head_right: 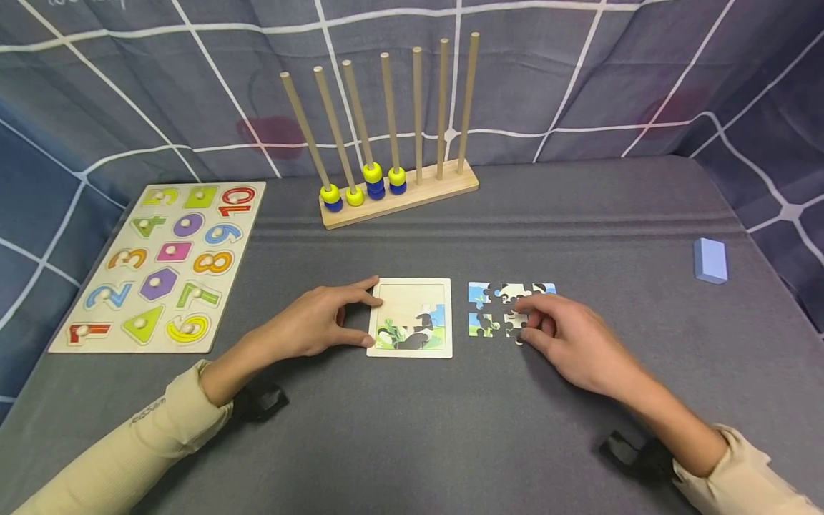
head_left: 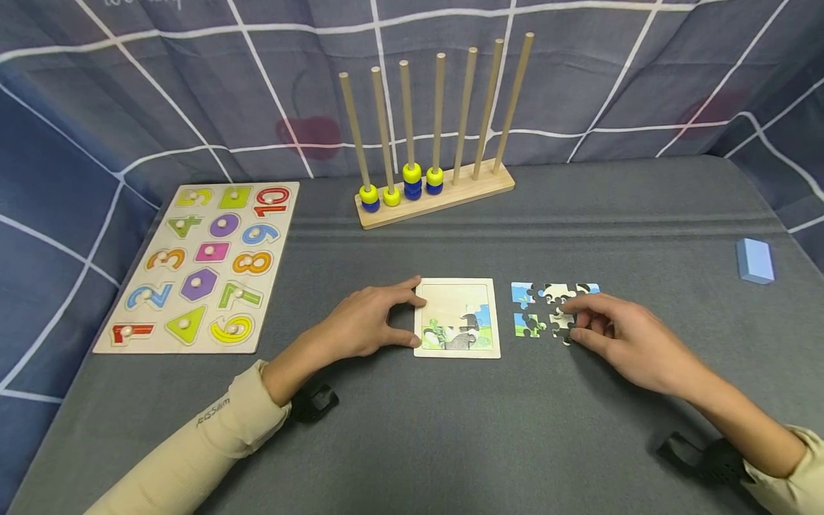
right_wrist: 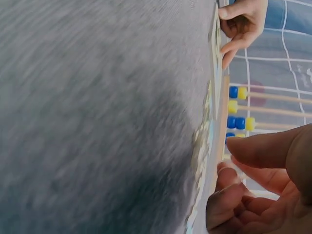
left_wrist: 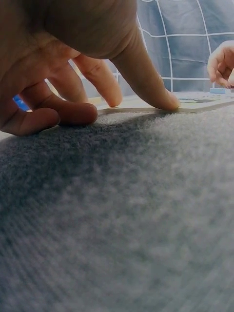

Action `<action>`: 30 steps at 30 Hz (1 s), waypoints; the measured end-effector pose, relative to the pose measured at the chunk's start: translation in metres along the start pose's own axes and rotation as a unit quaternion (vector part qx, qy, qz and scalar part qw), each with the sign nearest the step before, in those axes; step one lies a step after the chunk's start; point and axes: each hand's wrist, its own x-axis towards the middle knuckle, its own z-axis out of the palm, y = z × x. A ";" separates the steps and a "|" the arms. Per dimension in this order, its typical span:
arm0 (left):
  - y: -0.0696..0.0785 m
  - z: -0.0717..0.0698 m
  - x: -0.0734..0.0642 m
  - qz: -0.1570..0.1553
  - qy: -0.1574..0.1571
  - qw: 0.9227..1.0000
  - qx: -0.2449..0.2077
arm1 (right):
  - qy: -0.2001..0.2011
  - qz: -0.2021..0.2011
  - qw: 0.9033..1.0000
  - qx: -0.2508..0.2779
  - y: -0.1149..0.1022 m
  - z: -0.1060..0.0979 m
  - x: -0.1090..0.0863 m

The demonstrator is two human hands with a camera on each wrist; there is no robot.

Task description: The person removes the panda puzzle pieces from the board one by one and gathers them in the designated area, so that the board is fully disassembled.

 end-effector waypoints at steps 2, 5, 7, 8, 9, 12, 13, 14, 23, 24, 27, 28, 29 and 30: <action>0.000 0.000 0.000 0.000 -0.002 1.000 -0.003 | 0.006 -0.013 1.000 0.006 -0.005 0.002 0.002; 0.000 0.000 0.000 0.000 -0.004 1.000 -0.009 | 0.005 -0.023 1.000 0.019 -0.012 0.006 0.007; 0.000 0.000 0.000 0.000 -0.004 1.000 -0.012 | 0.003 -0.027 0.999 0.025 -0.017 0.009 0.011; 0.000 0.000 0.000 0.000 -0.003 1.000 -0.014 | 0.000 -0.028 0.999 0.029 -0.019 0.010 0.013; 0.001 0.000 0.000 0.000 -0.002 1.000 -0.015 | -0.004 -0.028 0.999 0.033 -0.021 0.012 0.015; 0.001 0.000 -0.001 0.001 -0.001 1.000 -0.017 | -0.018 -0.028 0.998 0.044 -0.029 0.017 0.022; 0.001 0.000 -0.001 0.000 -0.001 1.000 -0.018 | -0.025 -0.026 0.998 0.049 -0.032 0.019 0.024; 0.001 0.000 -0.001 0.000 -0.001 1.000 -0.018 | -0.033 -0.022 0.998 0.053 -0.034 0.021 0.026; 0.001 0.000 0.000 -0.001 -0.004 1.000 -0.014 | -0.083 -0.004 0.996 0.041 -0.050 0.038 0.041; 0.001 0.000 0.000 -0.001 -0.004 1.000 -0.015 | -0.089 -0.001 0.995 0.043 -0.052 0.040 0.043; 0.001 0.000 0.001 -0.003 -0.008 1.000 -0.015 | -0.104 0.002 0.994 0.041 -0.055 0.046 0.049; 0.001 -0.001 0.001 -0.005 -0.009 1.000 -0.015 | -0.109 0.002 0.993 0.039 -0.057 0.048 0.051; 0.001 -0.001 0.001 -0.006 -0.011 1.000 -0.014 | -0.112 0.001 0.993 0.037 -0.058 0.049 0.053; 0.001 -0.001 0.001 -0.007 -0.012 1.000 -0.013 | -0.115 -0.001 0.993 0.031 -0.058 0.051 0.055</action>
